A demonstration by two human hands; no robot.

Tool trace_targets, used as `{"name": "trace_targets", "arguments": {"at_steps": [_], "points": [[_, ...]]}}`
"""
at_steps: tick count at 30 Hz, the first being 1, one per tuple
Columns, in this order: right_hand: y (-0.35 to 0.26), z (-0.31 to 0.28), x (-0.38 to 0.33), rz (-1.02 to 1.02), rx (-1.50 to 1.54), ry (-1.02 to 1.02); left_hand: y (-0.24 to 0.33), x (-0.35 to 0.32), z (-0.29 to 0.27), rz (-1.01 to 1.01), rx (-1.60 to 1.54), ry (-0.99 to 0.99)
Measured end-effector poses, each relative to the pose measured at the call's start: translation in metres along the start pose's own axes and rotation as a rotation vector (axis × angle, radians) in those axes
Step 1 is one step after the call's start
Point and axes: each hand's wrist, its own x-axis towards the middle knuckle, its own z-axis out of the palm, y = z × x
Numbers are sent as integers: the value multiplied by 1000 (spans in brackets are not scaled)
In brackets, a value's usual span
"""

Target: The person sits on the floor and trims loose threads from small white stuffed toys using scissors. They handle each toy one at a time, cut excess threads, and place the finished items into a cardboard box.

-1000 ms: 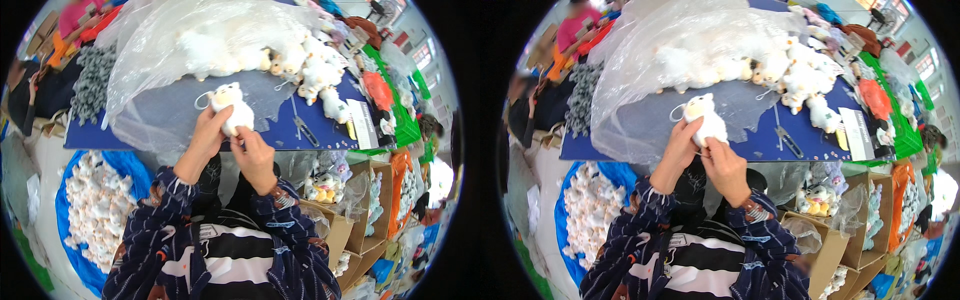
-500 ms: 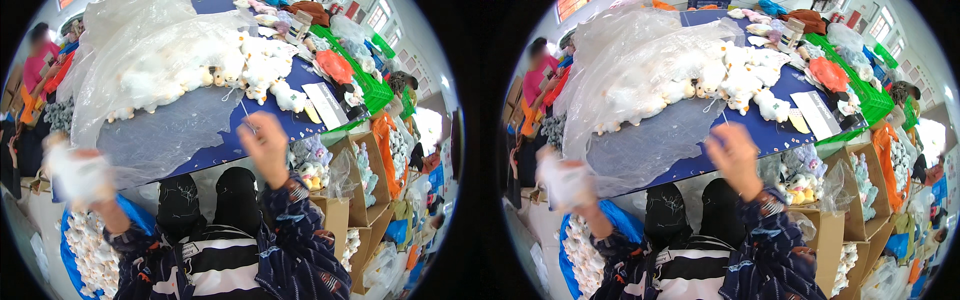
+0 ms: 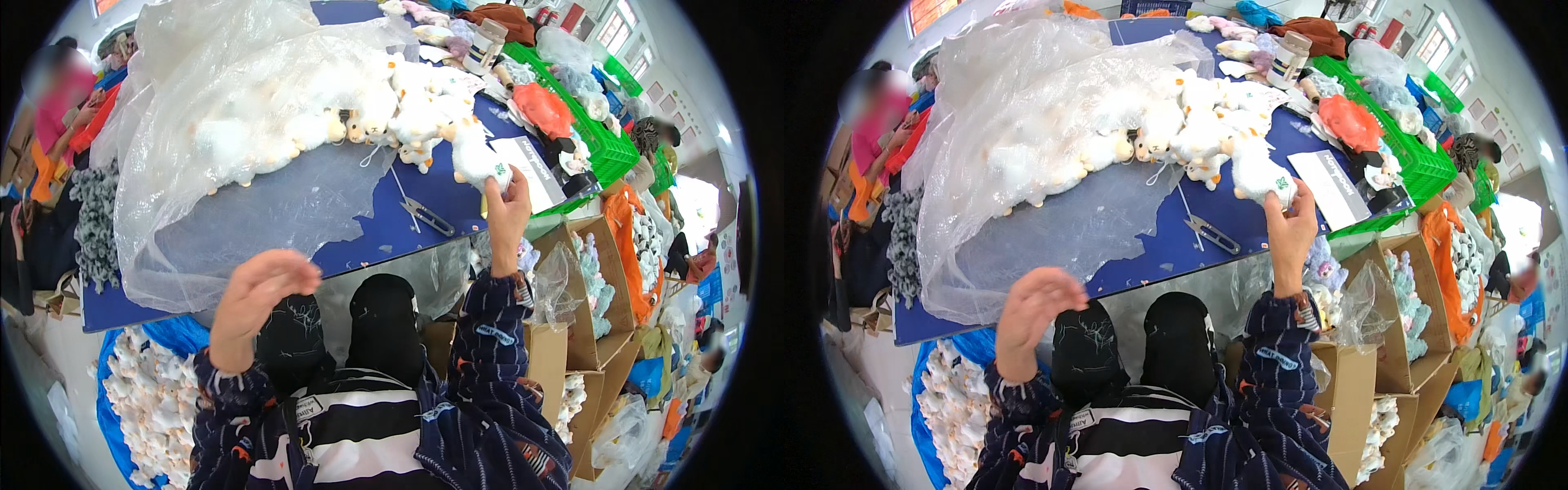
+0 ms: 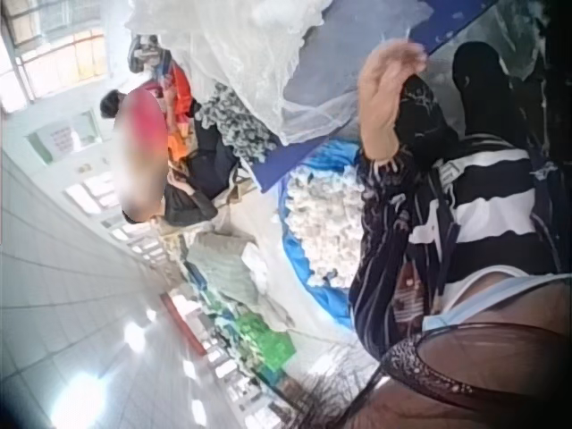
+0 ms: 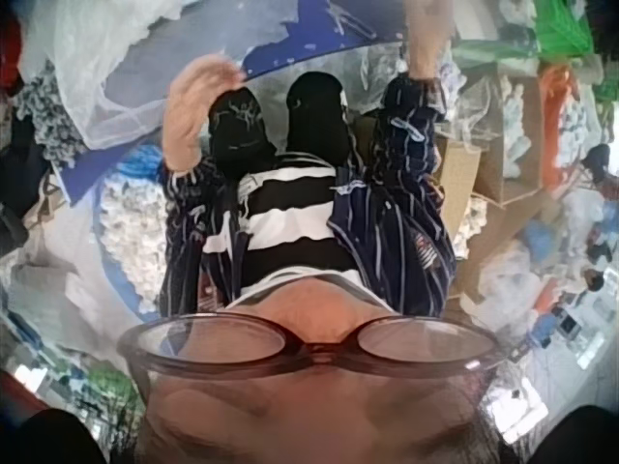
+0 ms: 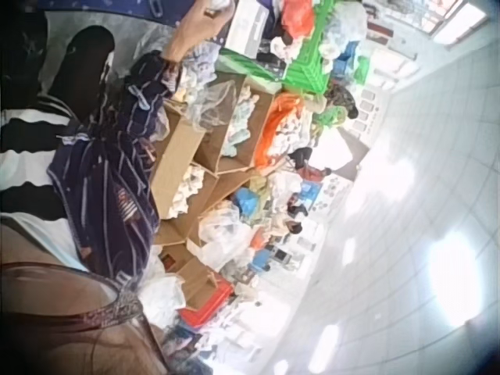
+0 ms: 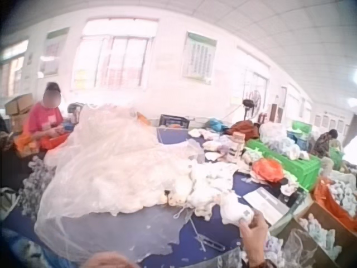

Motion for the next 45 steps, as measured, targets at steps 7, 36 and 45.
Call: {"name": "trace_targets", "arguments": {"at_steps": [7,36,45], "points": [[-4,41,-40,445,631,-450,-44,68,23,-206,211,276],[-19,2,-78,-627,-273,-643,-44,68,10,-43,-670,416],[28,-31,9,-583,-617,-73,-42,65,15,-91,-525,658]]}}
